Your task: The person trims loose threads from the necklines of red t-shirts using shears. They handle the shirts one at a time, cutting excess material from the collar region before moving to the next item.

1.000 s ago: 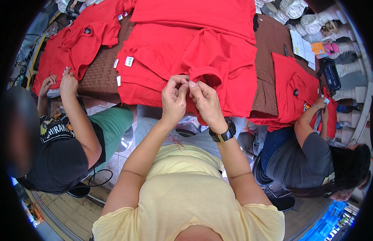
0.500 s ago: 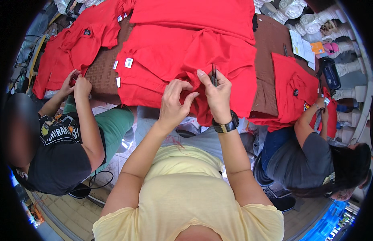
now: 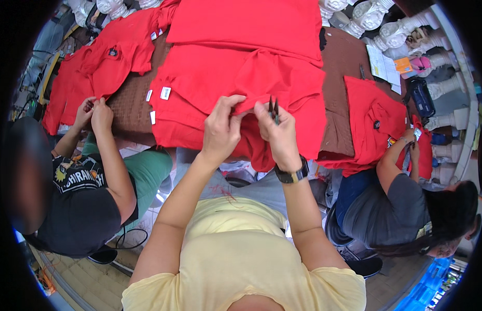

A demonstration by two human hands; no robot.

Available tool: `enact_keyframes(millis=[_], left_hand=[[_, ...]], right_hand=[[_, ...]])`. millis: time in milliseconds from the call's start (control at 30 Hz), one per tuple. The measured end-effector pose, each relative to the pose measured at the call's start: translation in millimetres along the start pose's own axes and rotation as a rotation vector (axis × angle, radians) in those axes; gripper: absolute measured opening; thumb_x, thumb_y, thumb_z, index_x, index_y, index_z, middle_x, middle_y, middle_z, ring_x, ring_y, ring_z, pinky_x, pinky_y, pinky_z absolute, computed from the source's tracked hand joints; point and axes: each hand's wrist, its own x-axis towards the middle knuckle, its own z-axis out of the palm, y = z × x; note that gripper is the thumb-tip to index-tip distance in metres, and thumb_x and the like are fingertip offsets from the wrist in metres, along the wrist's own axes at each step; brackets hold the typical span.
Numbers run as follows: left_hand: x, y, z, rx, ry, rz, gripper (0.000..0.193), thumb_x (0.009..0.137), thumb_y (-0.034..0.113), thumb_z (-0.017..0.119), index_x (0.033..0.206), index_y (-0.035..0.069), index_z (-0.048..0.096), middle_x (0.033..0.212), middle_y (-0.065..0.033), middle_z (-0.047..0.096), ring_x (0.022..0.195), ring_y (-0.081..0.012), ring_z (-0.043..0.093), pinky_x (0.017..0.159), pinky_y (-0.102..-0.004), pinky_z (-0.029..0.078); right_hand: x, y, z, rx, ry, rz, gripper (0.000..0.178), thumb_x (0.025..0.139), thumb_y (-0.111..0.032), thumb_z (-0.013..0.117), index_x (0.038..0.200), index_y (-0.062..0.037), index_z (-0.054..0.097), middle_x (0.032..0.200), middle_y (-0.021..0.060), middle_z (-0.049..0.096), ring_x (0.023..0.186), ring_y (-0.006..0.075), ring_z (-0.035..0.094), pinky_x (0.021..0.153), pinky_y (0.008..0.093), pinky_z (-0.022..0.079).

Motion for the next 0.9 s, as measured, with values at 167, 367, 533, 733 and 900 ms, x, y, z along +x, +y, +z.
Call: enact_keyframes(millis=[167, 367, 533, 733, 900], left_hand=[[45.9, -31.8, -40.5, -0.317, 0.260, -0.381, 0.035, 0.093, -0.012, 0.049, 0.125, 0.001, 0.057, 0.114, -0.0145, 0.061, 0.095, -0.0258, 0.066, 0.081, -0.0367, 0.057], [69.2, -42.0, -63.3, 0.506, 0.345, -0.032, 0.035, 0.091, 0.001, 0.062, 0.125, 0.003, 0.060, 0.137, -0.0173, 0.048, 0.117, -0.0330, 0.057, 0.103, -0.0441, 0.047], [57.5, -10.2, 47.5, 0.053, -0.213, 0.120, 0.025, 0.089, 0.006, 0.066, 0.113, 0.002, 0.063, 0.113, -0.0156, 0.062, 0.115, -0.0339, 0.059, 0.102, -0.0439, 0.047], [59.2, -24.7, 141.6, -0.305, -0.335, -0.144, 0.038, 0.085, -0.001, 0.068, 0.121, -0.001, 0.053, 0.107, -0.0178, 0.062, 0.103, -0.0285, 0.065, 0.090, -0.0384, 0.054], [80.4, -13.8, 110.5, -0.450, -0.458, -0.101, 0.034, 0.086, -0.004, 0.062, 0.121, -0.001, 0.059, 0.103, -0.0141, 0.067, 0.099, -0.0213, 0.067, 0.089, -0.0348, 0.055]], right_hand=[[-18.8, -8.4, -16.7, -0.379, -0.068, -0.313, 0.023, 0.100, -0.017, 0.065, 0.111, 0.0014, 0.071, 0.080, 0.0027, 0.070, 0.064, 0.0057, 0.059, 0.063, 0.0230, 0.046], [15.5, 15.6, -112.8, -0.711, 0.536, -0.336, 0.025, 0.099, -0.024, 0.063, 0.106, -0.0003, 0.071, 0.067, 0.0055, 0.063, 0.062, 0.0131, 0.057, 0.060, 0.0332, 0.046], [84.2, 23.6, -148.6, -1.092, 0.859, -0.246, 0.038, 0.085, -0.033, 0.078, 0.101, 0.0014, 0.072, 0.089, 0.0203, 0.072, 0.088, 0.0375, 0.070, 0.080, 0.0472, 0.053], [91.9, 0.5, -103.5, -0.782, 0.465, -0.598, 0.025, 0.096, -0.018, 0.067, 0.102, 0.0031, 0.056, 0.082, 0.0180, 0.063, 0.071, 0.0270, 0.060, 0.067, 0.0401, 0.048], [65.1, -18.9, -84.8, -0.582, 0.370, -0.670, 0.024, 0.094, -0.017, 0.072, 0.101, 0.0005, 0.056, 0.086, 0.0108, 0.063, 0.071, 0.0137, 0.055, 0.061, 0.0302, 0.043]])
